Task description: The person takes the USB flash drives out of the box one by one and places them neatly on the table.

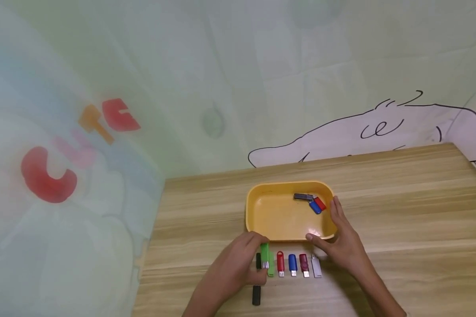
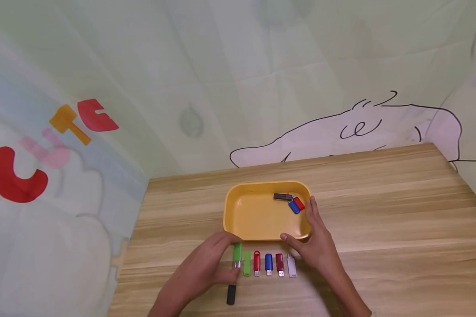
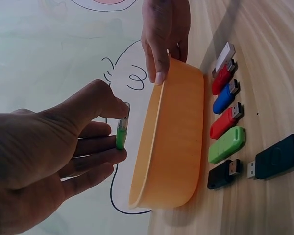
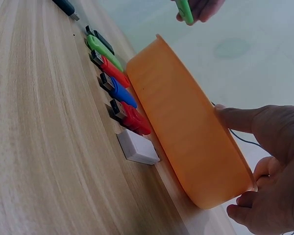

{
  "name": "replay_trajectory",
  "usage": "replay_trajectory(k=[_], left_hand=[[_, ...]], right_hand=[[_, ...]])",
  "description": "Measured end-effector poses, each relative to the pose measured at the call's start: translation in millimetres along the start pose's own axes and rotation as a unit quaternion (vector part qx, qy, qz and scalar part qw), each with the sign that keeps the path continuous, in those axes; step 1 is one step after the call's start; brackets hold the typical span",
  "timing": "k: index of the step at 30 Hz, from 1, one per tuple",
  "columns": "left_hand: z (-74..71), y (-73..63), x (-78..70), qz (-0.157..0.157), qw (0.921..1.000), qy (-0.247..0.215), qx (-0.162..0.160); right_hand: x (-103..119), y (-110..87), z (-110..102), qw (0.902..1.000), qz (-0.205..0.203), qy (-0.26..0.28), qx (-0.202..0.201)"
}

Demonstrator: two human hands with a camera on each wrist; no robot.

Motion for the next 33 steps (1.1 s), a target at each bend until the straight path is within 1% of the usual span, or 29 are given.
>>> replay_trajectory(k=[3,9,11,15,17,19,22,26,28,33], left_hand=[[3.8,-3.9,2.5,0.004,1.0000,-0.005,0.000],[9.1,-11.9,4.4,0.026,0.9996,0.003,-0.008],[12.0,-13.0,6.1,0.024,0.9997,0.000,0.000],[21.4,-14.7,9.1,0.015,0.9992,-0.021,0.031],[25.6,-16.5,7.7,0.025,0.9987,-0.026,0.035],[29.5,-18.3,6.0,0.037,0.9985,-0.022,0.033],[34.5,-21.1,3.4,0.054,0.9983,-0.001,0.023],[38.1,-24.9,1.6,0.065,0.9975,0.025,0.009],[39.1,-26.1,1.5,0.065,0.9976,0.025,0.008],[44.7,-24.9,5.1,0.038,0.9983,0.014,0.042]], right_hand=[[0,0.0,-1,1.0000,-0.001,0.000,-0.001],[1,-0.1,-1,1.0000,0.001,-0.002,0.000],[1,-0.2,-1,1.0000,0.001,-0.003,0.001],[1,-0.2,-1,1.0000,0.000,-0.001,0.001],[2,-0.2,-1,1.0000,-0.002,0.001,0.001],[2,-0.1,-1,1.0000,-0.004,0.002,0.001],[2,0.2,-1,1.0000,-0.006,0.003,0.001],[2,0.4,-1,1.0000,-0.007,0.005,0.001],[1,0.5,-1,1.0000,-0.005,0.004,0.001],[1,0.4,0,1.0000,-0.003,0.003,0.000]])
Point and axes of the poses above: each hand's wrist, its own y-axis towards the middle knuckle, its own z-axis out of the palm, x = y × z, the point moved 10 cm from there along y, towards the middle knuckle, and after that the axes turned 9 degrees about -z, right-handed, at the moved point
